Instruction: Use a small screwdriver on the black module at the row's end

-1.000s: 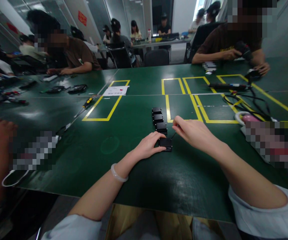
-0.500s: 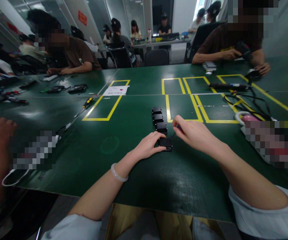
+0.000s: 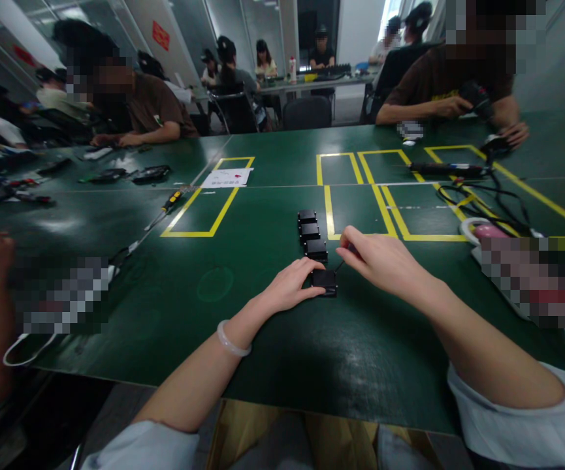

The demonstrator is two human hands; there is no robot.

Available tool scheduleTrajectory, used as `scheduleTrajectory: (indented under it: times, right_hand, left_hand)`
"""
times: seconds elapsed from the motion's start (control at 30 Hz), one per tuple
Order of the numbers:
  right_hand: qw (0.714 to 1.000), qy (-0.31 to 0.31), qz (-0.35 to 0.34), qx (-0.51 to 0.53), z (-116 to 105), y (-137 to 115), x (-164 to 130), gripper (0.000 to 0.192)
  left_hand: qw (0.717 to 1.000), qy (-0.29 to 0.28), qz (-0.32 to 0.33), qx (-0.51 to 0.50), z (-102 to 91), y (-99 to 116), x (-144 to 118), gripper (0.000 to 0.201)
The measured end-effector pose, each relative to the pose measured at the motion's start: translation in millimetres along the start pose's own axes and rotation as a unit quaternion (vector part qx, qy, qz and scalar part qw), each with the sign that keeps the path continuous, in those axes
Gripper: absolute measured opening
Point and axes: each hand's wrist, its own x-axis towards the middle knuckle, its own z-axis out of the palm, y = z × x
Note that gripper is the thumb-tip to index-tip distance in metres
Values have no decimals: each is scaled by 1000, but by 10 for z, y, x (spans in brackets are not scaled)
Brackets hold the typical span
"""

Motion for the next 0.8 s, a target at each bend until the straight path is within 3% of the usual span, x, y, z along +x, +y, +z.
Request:
scheduleTrajectory:
  times: [0.8]
  right_hand:
    - [1000,0,-4,5,-7,-7,0,20]
  left_hand:
    - [1000,5,-2,-12,3,-3,3,36]
